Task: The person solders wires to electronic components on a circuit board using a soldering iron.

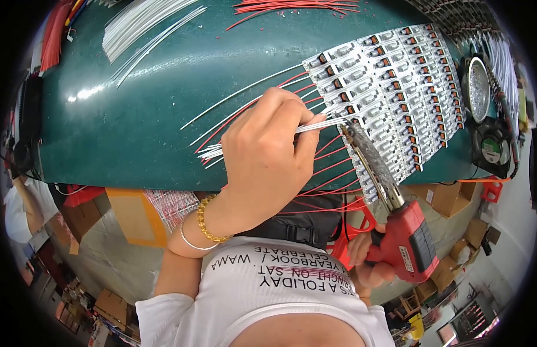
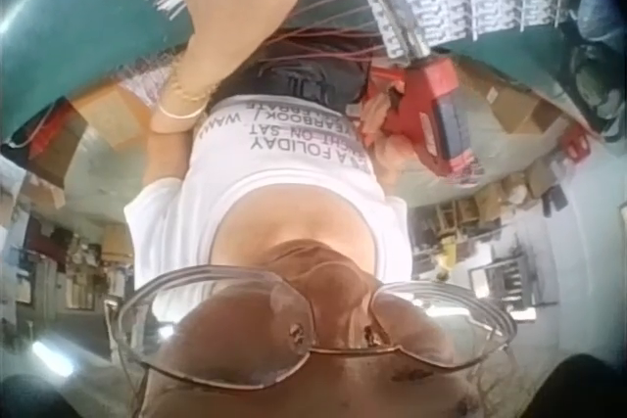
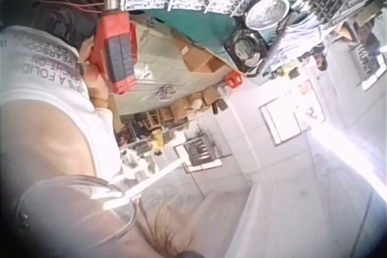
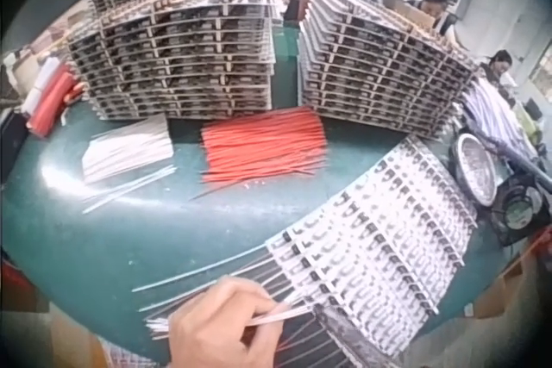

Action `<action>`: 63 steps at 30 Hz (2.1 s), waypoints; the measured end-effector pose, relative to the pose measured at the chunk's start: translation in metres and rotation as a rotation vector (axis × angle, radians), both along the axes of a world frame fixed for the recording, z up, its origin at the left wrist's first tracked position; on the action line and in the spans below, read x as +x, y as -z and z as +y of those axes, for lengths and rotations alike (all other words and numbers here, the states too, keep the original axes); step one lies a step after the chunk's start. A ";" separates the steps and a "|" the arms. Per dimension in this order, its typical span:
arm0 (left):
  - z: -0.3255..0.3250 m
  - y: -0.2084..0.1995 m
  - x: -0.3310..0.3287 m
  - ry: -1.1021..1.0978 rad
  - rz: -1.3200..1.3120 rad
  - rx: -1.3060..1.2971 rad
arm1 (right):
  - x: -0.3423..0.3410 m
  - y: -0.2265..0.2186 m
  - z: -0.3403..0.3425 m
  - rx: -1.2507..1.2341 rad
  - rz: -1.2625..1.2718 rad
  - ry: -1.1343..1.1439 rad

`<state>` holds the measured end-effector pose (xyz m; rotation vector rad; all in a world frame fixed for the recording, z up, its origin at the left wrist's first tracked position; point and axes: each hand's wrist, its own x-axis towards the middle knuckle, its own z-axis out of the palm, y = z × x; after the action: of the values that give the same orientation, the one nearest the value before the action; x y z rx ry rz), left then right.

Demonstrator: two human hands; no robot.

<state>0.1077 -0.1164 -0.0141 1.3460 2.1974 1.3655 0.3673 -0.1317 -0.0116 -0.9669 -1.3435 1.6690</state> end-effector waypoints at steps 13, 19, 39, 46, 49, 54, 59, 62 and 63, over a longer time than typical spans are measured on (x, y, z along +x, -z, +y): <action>0.002 0.005 0.001 -0.020 0.059 0.033 | 0.000 -0.001 -0.003 -0.002 -0.054 0.089; 0.003 0.005 0.003 -0.027 0.067 0.059 | 0.003 0.005 -0.003 0.056 0.002 -0.016; -0.008 -0.006 0.005 0.054 0.133 -0.017 | 0.021 0.020 -0.016 0.035 0.029 0.080; -0.009 -0.006 0.004 0.064 0.139 -0.023 | 0.019 0.016 -0.015 0.019 -0.038 0.032; -0.007 -0.006 0.005 0.062 0.147 -0.024 | 0.024 0.017 -0.015 0.029 -0.030 -0.005; -0.008 -0.005 0.005 0.059 0.162 -0.020 | 0.014 0.012 -0.016 -0.059 -0.037 0.001; -0.008 -0.003 0.005 0.051 0.157 -0.015 | 0.011 0.005 -0.011 -0.009 -0.024 -0.010; -0.008 -0.004 0.005 0.057 0.164 -0.020 | 0.014 0.008 -0.012 0.013 0.002 0.000; -0.008 -0.003 0.006 0.058 0.167 -0.022 | 0.015 0.010 -0.012 0.023 0.018 -0.007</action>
<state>0.1135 -0.1244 -0.0108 1.5540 2.2499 1.2459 0.3823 -0.1442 -0.0220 -0.9336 -1.3525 1.6601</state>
